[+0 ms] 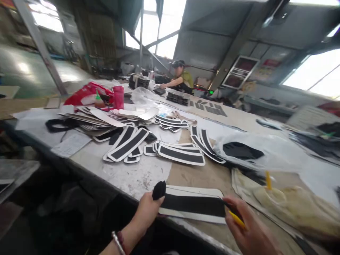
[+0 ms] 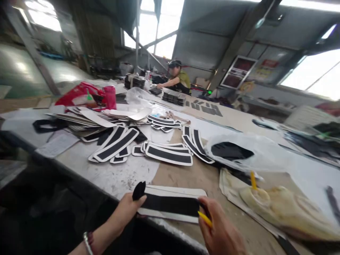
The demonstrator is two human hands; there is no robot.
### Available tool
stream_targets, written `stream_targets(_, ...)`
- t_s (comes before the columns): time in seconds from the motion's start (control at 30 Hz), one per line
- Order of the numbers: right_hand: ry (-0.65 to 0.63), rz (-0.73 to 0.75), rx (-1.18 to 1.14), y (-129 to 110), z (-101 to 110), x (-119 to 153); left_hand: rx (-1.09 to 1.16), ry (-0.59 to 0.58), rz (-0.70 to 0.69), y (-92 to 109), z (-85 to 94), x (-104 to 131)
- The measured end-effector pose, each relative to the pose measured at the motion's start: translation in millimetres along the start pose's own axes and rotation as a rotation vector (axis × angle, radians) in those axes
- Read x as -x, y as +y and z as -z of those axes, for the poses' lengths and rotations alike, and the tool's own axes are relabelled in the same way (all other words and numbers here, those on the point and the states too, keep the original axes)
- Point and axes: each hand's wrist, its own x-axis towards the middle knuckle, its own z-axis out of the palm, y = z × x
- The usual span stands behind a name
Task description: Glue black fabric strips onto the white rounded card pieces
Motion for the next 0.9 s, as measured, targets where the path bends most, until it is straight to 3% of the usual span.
stream_targets(0.17,0.032,-0.003,0.051,-21.2,20.3,-16.2,-0.035,0.029,0.014,3.1,6.5,2.8)
stream_targets(0.27,0.064,0.011,0.067,-17.9,22.0,-19.9,-0.01,0.021,0.044,6.1,3.1,4.4)
stream_targets(0.37,0.075,-0.027,0.106,0.6,9.2,-20.5,0.012,0.01,0.069,8.1,1.5,4.6)
stream_targets(0.57,-0.06,-0.162,0.081,37.2,-29.4,-21.6,-0.048,0.032,0.116,-1.5,6.0,-2.9)
stream_targets(0.9,-0.082,-0.216,0.043,52.3,-55.3,-11.1,-0.12,0.102,0.132,-4.8,3.7,-4.9)
